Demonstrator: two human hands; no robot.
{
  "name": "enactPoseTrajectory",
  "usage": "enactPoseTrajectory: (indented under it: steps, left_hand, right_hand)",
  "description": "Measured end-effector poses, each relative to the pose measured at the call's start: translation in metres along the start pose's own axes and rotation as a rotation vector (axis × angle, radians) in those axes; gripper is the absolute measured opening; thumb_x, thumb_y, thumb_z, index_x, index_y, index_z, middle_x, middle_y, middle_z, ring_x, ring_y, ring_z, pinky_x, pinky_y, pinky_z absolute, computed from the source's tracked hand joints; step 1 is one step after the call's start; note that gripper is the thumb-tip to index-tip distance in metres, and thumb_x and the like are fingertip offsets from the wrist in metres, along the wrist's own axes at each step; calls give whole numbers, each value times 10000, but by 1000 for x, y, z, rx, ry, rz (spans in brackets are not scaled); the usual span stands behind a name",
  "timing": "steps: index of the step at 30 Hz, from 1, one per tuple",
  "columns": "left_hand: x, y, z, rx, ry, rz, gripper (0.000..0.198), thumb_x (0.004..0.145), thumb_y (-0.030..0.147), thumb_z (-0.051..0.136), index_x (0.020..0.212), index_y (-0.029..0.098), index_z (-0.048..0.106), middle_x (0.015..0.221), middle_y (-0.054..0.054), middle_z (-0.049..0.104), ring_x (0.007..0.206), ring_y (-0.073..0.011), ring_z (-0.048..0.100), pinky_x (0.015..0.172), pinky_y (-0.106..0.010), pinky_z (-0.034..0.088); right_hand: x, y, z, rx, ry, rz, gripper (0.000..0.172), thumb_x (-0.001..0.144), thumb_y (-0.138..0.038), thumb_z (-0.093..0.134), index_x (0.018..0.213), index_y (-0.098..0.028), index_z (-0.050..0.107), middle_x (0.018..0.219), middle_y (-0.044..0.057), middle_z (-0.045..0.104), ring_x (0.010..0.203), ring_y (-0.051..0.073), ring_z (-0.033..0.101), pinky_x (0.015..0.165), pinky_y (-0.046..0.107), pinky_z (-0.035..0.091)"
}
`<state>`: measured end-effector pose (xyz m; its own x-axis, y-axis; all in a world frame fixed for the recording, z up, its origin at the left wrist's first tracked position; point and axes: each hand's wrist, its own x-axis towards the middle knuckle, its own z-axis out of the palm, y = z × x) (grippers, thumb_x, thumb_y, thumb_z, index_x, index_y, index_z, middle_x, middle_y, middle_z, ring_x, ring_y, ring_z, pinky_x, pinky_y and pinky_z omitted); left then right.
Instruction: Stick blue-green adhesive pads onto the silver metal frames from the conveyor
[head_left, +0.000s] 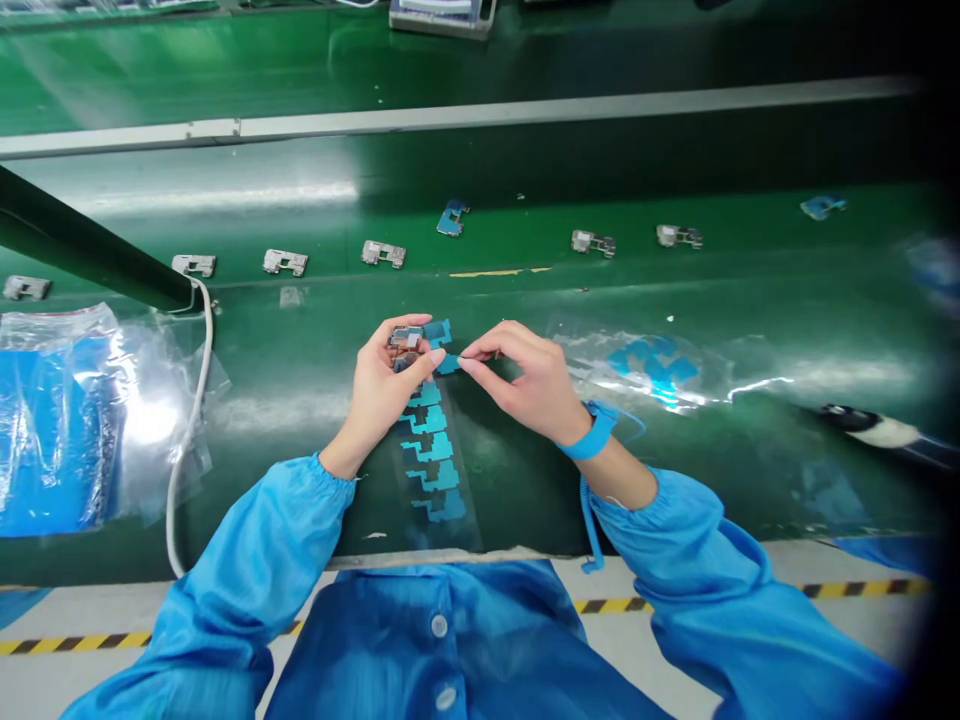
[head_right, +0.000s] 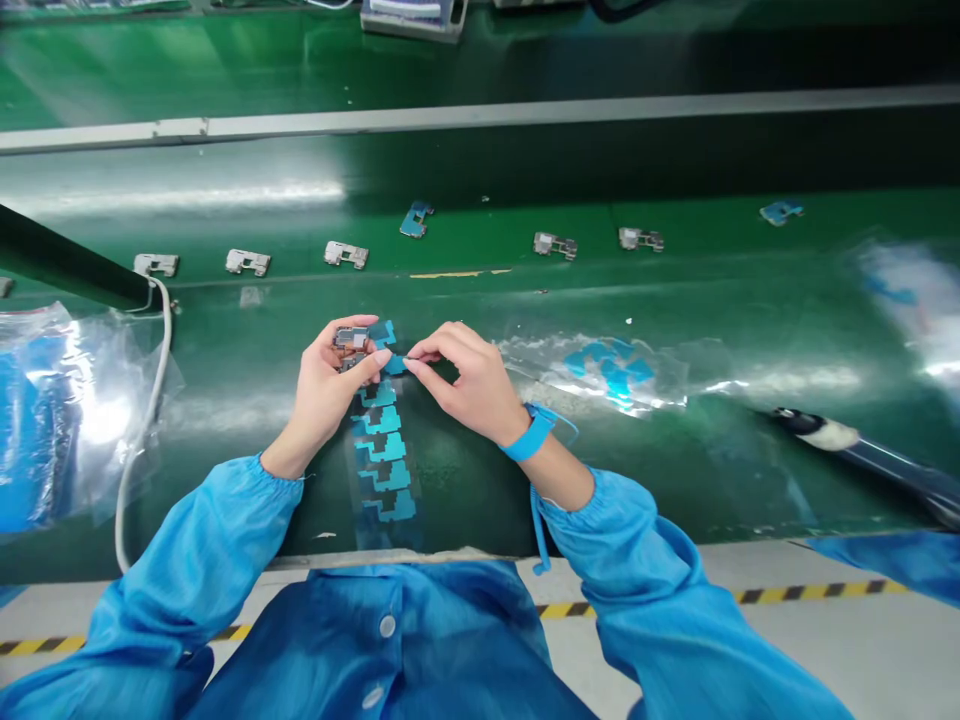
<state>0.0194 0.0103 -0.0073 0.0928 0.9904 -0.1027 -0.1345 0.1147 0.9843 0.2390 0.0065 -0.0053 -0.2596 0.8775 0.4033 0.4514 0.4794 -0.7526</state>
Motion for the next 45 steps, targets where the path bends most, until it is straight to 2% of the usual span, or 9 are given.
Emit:
enactPoseTrajectory:
  steps: [5, 8, 13, 19, 24, 28, 34, 40, 45]
  left_hand:
    - [0, 0, 0, -57, -46, -44, 429, 933, 293, 856, 1293, 235, 630, 844, 40, 725, 633, -90, 634, 641, -248, 514]
    - [3, 2, -7, -79, -69, -82, 295, 981, 275, 777, 1163, 242, 548, 992, -6, 794, 716, -106, 713, 649, -244, 550]
    - [8, 12, -20, 99, -90, -73, 270, 856, 262, 928, 1044, 173, 757, 893, -1, 753, 686, -90, 682, 653, -233, 590]
    - [15, 14, -26, -170, 36, -95, 360, 691, 305, 1074, 889, 165, 808, 893, -2, 793, 772, -86, 722, 752, -223, 613]
    - [16, 14, -28, -298, 55, -182, 422, 739, 423, 1056, 1048, 215, 858, 1071, -2, 837, 889, -108, 775, 867, -290, 694]
    - [13, 14, -24, -187, 91, -138, 432, 794, 475, 1016, 1055, 177, 844, 1312, -71, 845, 956, -151, 828, 925, -333, 724]
    - [12, 12, -22, -149, -85, -111, 697, 899, 452, 939, 1465, 212, 612, 1115, -77, 886, 905, -215, 878, 799, -303, 730]
    - [8, 13, -19, -108, -217, -154, 620, 920, 412, 911, 1446, 209, 653, 1180, -80, 873, 785, -196, 866, 641, -253, 713]
    - [3, 13, -15, -81, -276, -194, 556, 999, 506, 818, 1470, 236, 700, 1056, -56, 873, 802, -215, 872, 715, -308, 751]
  right_hand:
    - [-1, 0, 1, 14, -9, -3, 166, 1060, -330, 737, 908, -268, 714, 851, 30, 730, 809, 217, 689, 753, 403, 584]
    - [1, 1, -2, 86, 74, 105, 219, 1050, -393, 759, 884, -263, 700, 834, 23, 709, 764, 193, 648, 720, 387, 561]
    - [5, 7, -3, 458, 131, 372, 370, 927, -585, 900, 891, -258, 729, 797, 0, 745, 714, 163, 698, 718, 341, 639]
    - [2, 16, 8, 640, 166, 451, 393, 857, -550, 978, 896, -254, 722, 822, -9, 799, 746, 164, 789, 757, 332, 709]
    - [2, 16, 10, 690, 157, 495, 445, 793, -488, 1033, 1053, -250, 762, 809, -25, 820, 708, 156, 801, 730, 310, 718]
    - [4, 11, 8, 616, 140, 478, 373, 808, -518, 1015, 934, -231, 813, 821, 6, 830, 722, 166, 804, 757, 343, 739]
    - [3, 4, 8, 584, 150, 443, 364, 820, -533, 1005, 889, -230, 815, 803, 14, 826, 693, 157, 790, 731, 324, 726]
    - [3, -7, 5, 564, 88, 472, 420, 803, -575, 1007, 869, -219, 794, 773, 22, 808, 681, 171, 783, 727, 339, 727]
    - [-4, -13, 7, 585, -33, 468, 391, 847, -569, 980, 873, -228, 791, 804, 23, 794, 706, 169, 760, 742, 340, 703]
